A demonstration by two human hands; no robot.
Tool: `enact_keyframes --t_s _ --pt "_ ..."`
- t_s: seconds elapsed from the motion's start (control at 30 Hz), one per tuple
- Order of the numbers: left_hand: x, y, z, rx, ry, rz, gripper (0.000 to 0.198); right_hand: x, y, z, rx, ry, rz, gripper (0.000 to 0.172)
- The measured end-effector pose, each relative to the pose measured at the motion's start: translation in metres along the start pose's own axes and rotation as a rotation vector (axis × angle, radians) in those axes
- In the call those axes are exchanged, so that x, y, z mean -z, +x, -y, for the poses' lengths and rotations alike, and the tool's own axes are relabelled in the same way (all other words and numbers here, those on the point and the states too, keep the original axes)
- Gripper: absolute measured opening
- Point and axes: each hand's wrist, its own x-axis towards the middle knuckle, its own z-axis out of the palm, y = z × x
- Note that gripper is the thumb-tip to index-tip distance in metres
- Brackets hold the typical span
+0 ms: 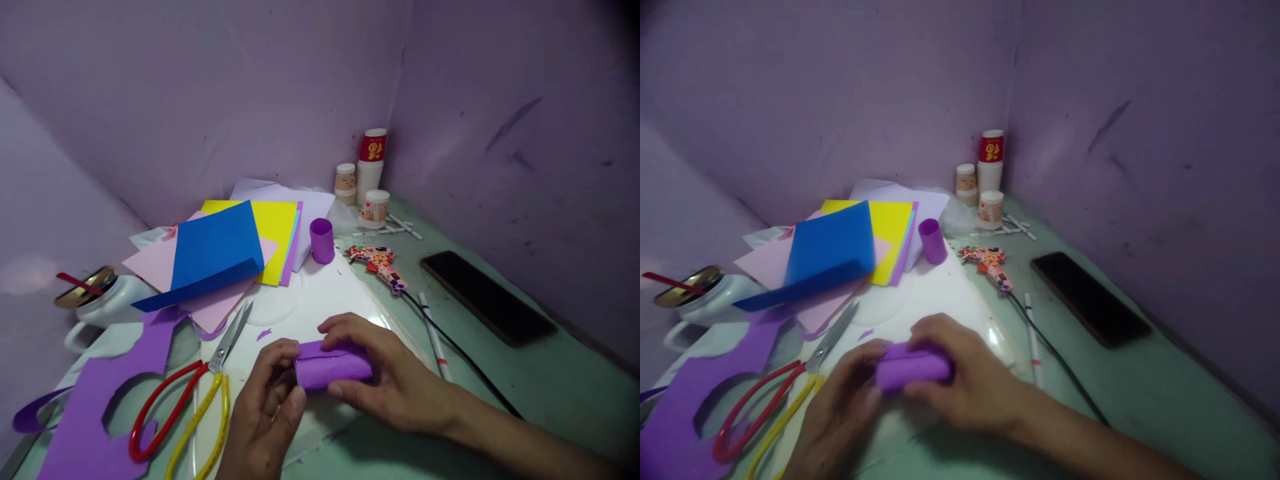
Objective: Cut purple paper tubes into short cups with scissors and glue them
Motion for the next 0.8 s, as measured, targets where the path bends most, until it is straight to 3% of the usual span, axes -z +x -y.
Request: enact_keyframes --t_s 0.33,0.43,0.53,0.6,0.7,0.8 --pt "0.009 0.000 0.001 0.000 0.104 0.108 0.029 0.002 0.001 -0.003 0.005 0.065 0.032 0.025" --pt "0.006 0.000 0.000 0.025 0.044 0.114 0.048 0.004 0.000 -0.002 0.072 0.046 0.017 0.026" --pt "0.003 0.002 -0.001 0.058 -0.083 0.046 0.071 0.004 0.000 -0.004 0.233 -0.040 -0.013 0.028" --pt "0.004 0.006 -0.003 0.033 -0.046 -0.088 0.070 0.003 0.001 -0.009 0.314 -0.124 -0.020 0.028" --pt "0.015 0.013 -0.003 -0.134 0.290 -0.311 0.057 0.001 0.002 -0.019 0.321 -0.201 -0.035 0.027" --pt "0.031 0.024 0.003 -0.350 0.979 -0.285 0.050 0.000 0.003 -0.026 0.217 -0.216 -0.075 0.028"
